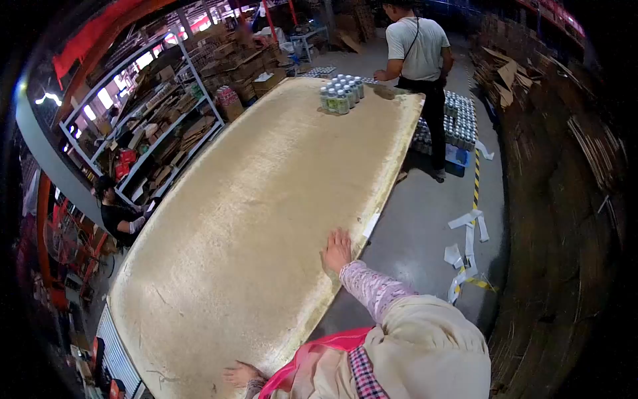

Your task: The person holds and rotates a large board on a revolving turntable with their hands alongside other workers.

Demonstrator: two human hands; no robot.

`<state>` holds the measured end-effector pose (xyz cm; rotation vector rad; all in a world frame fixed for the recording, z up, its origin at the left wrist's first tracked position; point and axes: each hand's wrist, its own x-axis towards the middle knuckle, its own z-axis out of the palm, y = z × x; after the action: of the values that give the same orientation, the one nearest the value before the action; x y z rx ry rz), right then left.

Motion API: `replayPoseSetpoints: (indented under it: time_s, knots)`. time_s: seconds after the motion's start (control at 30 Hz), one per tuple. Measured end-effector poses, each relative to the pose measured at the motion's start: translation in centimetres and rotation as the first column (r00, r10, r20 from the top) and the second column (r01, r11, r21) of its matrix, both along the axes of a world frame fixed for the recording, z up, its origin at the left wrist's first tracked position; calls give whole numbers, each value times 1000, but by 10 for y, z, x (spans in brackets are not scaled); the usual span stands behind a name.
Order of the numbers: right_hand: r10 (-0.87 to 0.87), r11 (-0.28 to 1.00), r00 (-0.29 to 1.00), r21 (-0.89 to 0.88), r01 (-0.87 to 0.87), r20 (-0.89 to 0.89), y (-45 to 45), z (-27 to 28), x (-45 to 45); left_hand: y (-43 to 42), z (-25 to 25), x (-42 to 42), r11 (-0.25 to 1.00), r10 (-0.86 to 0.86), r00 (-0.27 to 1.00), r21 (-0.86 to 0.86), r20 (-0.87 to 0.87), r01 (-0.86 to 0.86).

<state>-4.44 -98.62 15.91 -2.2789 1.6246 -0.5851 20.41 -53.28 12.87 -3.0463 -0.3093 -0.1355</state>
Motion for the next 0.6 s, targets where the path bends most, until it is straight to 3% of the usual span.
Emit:
replayPoseSetpoints:
  time_s: [0.13,0.23,0.27,0.33,0.4,0.5,0.6]
  knots:
    - [-53,999,994,-12,52,-93,4,-15,14,3,10,7,998,48,997,-45,-68,-51]
    - [-57,998,991,22,60,-121,6,-7,16,13,-15,10,994,-13,1000,-113,-14,11]
    - [-56,998,988,22,60,-142,4,-5,17,10,-2,11,992,-34,990,-124,-136,17]
    - [-37,999,985,-4,36,-171,0,-19,13,4,3,-1,976,25,999,-213,-44,-34]
    - [-35,999,986,-35,29,-163,-4,-24,20,-8,25,-5,961,19,997,-274,-77,-40]
    - [-50,999,982,-17,47,-180,4,-12,21,-1,18,0,967,17,999,-254,-30,-24]
    - [-46,998,974,-42,38,-223,-7,-9,25,-13,28,2,937,40,999,-348,-1,-38]
